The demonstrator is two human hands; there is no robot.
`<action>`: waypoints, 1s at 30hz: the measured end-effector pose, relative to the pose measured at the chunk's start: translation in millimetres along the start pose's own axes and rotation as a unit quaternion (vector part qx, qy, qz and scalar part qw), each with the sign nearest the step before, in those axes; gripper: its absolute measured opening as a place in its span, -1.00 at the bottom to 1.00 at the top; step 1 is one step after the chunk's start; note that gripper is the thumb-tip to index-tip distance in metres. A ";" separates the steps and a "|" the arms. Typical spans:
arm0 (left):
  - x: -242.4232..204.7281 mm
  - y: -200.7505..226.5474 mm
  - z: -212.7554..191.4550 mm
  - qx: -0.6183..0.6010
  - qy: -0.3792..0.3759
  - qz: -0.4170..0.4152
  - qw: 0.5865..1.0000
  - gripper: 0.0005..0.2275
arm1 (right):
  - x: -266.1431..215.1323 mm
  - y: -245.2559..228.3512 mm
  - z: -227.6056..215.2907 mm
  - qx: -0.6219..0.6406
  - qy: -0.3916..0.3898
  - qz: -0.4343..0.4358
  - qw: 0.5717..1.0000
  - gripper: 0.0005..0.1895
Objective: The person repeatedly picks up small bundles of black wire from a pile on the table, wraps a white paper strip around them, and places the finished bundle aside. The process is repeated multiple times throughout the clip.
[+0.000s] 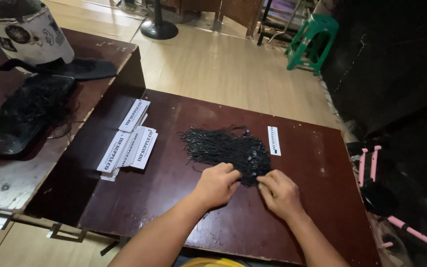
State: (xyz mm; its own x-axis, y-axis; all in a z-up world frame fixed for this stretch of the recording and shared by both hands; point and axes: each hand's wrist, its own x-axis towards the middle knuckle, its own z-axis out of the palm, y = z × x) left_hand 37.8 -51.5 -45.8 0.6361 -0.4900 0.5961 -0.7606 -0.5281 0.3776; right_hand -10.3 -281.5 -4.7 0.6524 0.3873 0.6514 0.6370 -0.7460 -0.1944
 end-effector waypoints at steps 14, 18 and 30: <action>5.0 -2.5 -1.0 0.044 0.104 0.015 0.994 -0.91 | 0.3 77.8 -0.7 -0.043 -0.009 0.282 0.958 -0.71; 5.5 -0.3 -4.2 0.034 0.106 0.008 0.994 -0.93 | 0.4 122.7 21.4 -0.188 -0.253 0.286 0.905 -0.53; 6.2 -1.6 -1.9 0.020 0.099 0.025 0.995 -0.93 | 14.2 76.4 1.3 -0.068 -0.030 0.256 0.964 -0.60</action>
State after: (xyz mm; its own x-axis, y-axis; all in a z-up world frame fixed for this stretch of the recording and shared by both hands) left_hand 42.8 -52.3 -41.4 0.5560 -0.3719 0.7433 -0.7825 -0.5359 0.3171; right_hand 48.1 -332.3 -11.3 0.8922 -0.0228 0.4511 0.1681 -0.9102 -0.3784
